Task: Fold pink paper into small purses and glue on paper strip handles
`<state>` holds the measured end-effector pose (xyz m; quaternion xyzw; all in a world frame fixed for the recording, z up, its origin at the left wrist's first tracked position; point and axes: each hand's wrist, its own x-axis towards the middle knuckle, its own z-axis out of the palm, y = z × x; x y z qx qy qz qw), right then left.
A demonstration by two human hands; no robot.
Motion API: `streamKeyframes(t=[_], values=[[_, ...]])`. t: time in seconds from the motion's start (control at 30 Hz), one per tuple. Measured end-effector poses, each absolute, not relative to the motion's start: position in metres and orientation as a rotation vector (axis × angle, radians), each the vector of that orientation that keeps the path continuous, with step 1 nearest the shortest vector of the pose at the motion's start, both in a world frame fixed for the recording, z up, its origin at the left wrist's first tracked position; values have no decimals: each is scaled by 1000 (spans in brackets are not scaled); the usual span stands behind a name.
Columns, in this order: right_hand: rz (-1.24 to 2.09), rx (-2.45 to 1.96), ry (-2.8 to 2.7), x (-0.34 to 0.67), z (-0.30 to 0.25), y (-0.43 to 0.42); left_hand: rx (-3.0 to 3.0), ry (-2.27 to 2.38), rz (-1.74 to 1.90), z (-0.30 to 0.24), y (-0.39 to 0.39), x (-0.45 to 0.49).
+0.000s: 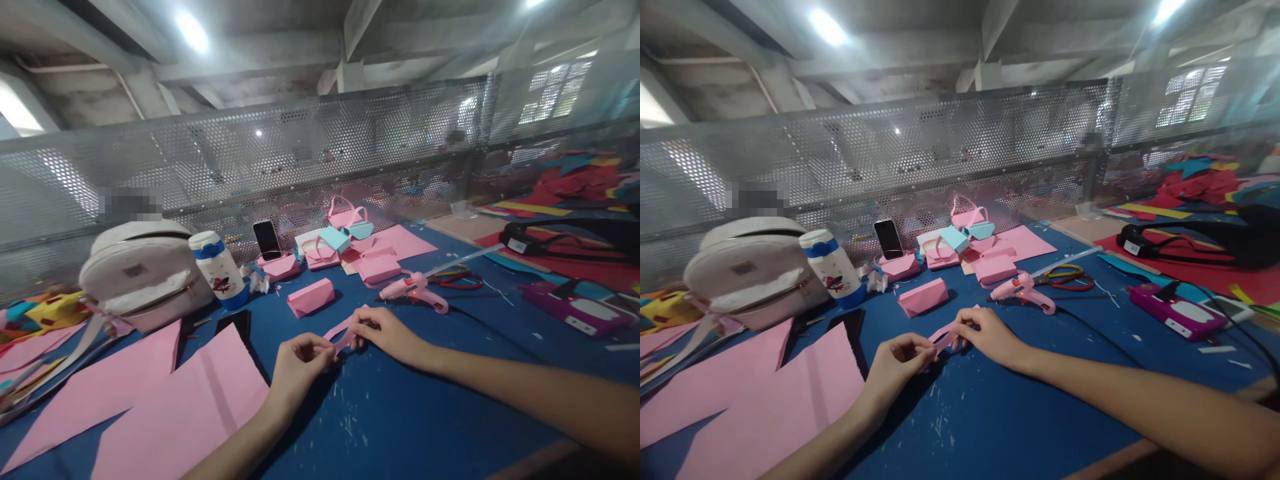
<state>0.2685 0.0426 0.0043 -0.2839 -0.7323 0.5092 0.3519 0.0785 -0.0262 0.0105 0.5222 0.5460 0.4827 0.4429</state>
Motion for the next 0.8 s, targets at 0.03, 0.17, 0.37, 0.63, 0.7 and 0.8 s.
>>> streamKeyframes(t=[0.03,0.17,0.37,0.63,0.7,0.8], values=[[1262,-736,-1925,268,5,41,1290,1343,1196,11,-26,78],[1108,-743,-2077,265,5,33,1270,1292,1199,9,-25,79],[1177,-762,-2087,259,3,26,1266,1239,1214,3,-24,81],[1195,-766,-2034,260,1,31,1304,1245,1192,6,-27,82],[1174,-769,-2020,262,0,33,1310,1262,1182,7,-27,82],[1163,-764,-2013,264,-1,37,1303,1283,1167,9,-27,79]])
